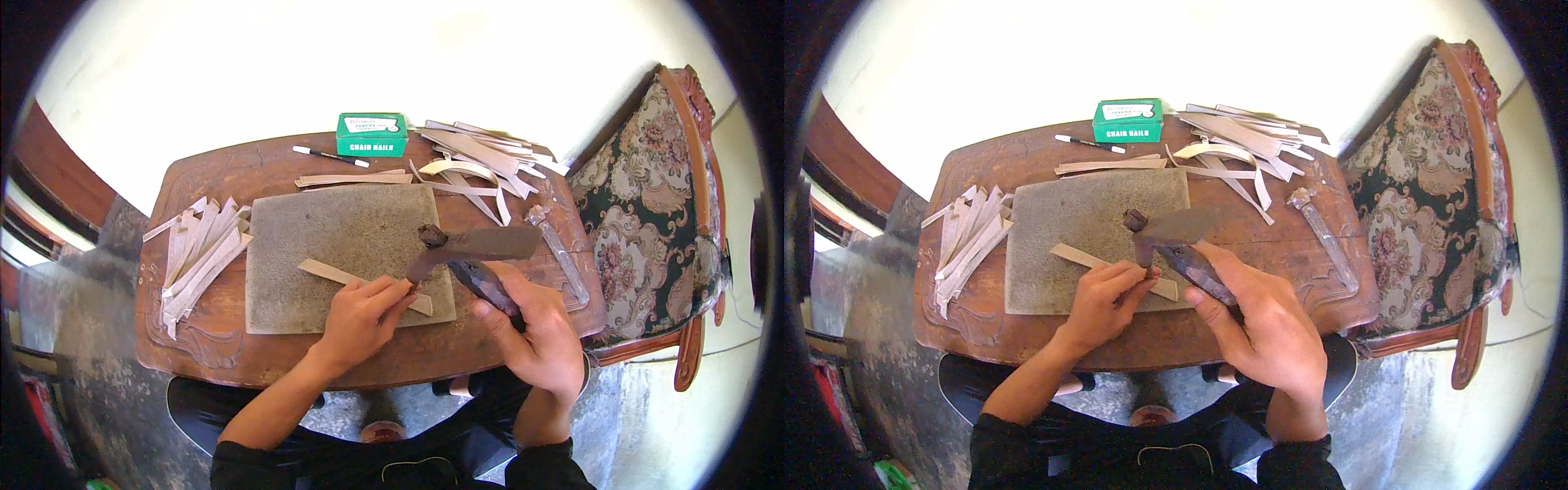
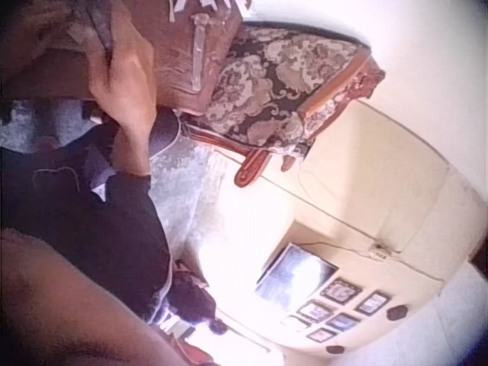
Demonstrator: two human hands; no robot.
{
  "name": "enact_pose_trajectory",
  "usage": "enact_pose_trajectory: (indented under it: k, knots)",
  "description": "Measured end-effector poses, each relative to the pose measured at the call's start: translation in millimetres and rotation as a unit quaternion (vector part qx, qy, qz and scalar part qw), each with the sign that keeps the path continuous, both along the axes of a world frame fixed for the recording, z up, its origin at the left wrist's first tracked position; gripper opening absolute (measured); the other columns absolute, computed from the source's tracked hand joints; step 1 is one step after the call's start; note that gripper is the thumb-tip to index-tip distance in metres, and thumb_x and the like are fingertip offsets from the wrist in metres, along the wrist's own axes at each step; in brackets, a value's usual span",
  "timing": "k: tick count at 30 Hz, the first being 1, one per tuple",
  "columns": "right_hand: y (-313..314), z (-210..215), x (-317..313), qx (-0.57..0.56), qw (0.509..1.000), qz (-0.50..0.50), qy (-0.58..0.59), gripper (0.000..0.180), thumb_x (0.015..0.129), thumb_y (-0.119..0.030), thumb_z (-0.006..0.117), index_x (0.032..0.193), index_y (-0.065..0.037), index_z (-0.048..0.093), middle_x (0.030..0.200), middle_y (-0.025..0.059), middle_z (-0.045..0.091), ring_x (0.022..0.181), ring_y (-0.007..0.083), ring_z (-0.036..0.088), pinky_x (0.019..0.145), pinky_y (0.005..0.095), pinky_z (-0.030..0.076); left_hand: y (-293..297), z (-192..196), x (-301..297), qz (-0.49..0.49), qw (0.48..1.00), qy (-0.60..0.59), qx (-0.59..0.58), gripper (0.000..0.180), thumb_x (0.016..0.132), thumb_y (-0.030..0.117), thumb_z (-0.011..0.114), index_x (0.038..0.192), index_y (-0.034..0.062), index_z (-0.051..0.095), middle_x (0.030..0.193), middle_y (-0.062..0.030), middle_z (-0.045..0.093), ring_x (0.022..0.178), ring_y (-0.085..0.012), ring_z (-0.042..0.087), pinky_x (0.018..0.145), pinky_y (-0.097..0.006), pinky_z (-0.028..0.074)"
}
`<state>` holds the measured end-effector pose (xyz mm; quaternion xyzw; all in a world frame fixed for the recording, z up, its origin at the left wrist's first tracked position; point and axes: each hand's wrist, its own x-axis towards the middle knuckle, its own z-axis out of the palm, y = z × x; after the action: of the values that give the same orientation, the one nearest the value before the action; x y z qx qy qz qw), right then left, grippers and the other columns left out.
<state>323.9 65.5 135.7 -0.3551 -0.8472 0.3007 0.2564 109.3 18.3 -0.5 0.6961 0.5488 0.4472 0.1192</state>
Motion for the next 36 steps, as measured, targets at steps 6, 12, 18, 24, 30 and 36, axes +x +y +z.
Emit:
enact_pose_trajectory:
  k: [6, 12, 18, 24, 30, 36]
  knots:
    - [1, 1, -3, -0.016, 1.000, 0.002, 0.009, 0.036, 0.095, -0.011, 0.069, 0.128, -0.001, 0.060, 0.095, 0.0236, 0.069, 0.082, 0.0414, 0.070, 0.072, 0.0428, 0.053, 0, -3, -1, -0.001, 1.000, -0.005, 0.005, 0.012, 0.088, 0.009, 0.073, 0.099, 0.0050, 0.072, 0.089, -0.0072, 0.072, 0.071, -0.0259, 0.066, 0.064, -0.036, 0.045]
    - [-2, 0, -2, 0.011, 0.999, -0.012, 0.033, 0.036, 0.095, -0.011, 0.068, 0.129, -0.002, 0.059, 0.096, 0.0234, 0.070, 0.086, 0.0426, 0.070, 0.074, 0.0435, 0.053, 0, -1, 0, 0.000, 1.000, -0.006, 0.008, 0.012, 0.087, 0.007, 0.074, 0.099, 0.0047, 0.072, 0.089, -0.0083, 0.072, 0.072, -0.0276, 0.067, 0.064, -0.037, 0.046]
    - [8, -19, -14, -0.052, 0.997, -0.026, 0.045, 0.031, 0.100, -0.018, 0.063, 0.126, 0.000, 0.057, 0.083, 0.0167, 0.065, 0.069, 0.0325, 0.065, 0.065, 0.0394, 0.051, -1, -1, -3, 0.003, 1.000, -0.008, -0.001, 0.013, 0.087, 0.005, 0.074, 0.100, 0.0040, 0.073, 0.090, -0.0100, 0.072, 0.070, -0.0279, 0.066, 0.063, -0.037, 0.047]
    - [28, -71, -40, -0.327, 0.916, -0.055, 0.224, 0.029, 0.109, -0.027, 0.050, 0.124, -0.002, 0.053, 0.074, 0.0007, 0.054, 0.061, 0.0101, 0.058, 0.060, 0.0272, 0.048, 2, -8, -2, 0.005, 0.997, -0.075, -0.033, 0.014, 0.090, 0.005, 0.072, 0.104, 0.0025, 0.074, 0.088, -0.0109, 0.073, 0.069, -0.0212, 0.067, 0.060, -0.033, 0.049]
    - [39, -108, -46, -0.381, 0.902, -0.040, 0.197, 0.038, 0.109, -0.030, 0.050, 0.134, -0.002, 0.053, 0.077, 0.0020, 0.053, 0.064, 0.0129, 0.061, 0.076, 0.0325, 0.058, 1, -2, -2, 0.023, 0.984, -0.158, -0.079, 0.015, 0.093, 0.009, 0.071, 0.106, 0.0017, 0.074, 0.087, -0.0099, 0.075, 0.064, -0.0121, 0.064, 0.056, -0.027, 0.046]
    - [41, -117, -48, -0.370, 0.904, -0.055, 0.209, 0.030, 0.108, -0.030, 0.051, 0.104, 0.000, 0.054, 0.075, 0.0047, 0.056, 0.062, 0.0144, 0.062, 0.060, 0.0300, 0.050, 1, 7, -3, 0.032, 0.970, -0.195, -0.145, 0.017, 0.093, 0.012, 0.072, 0.107, 0.0035, 0.075, 0.080, -0.0032, 0.074, 0.058, -0.0062, 0.056, 0.053, -0.023, 0.041]
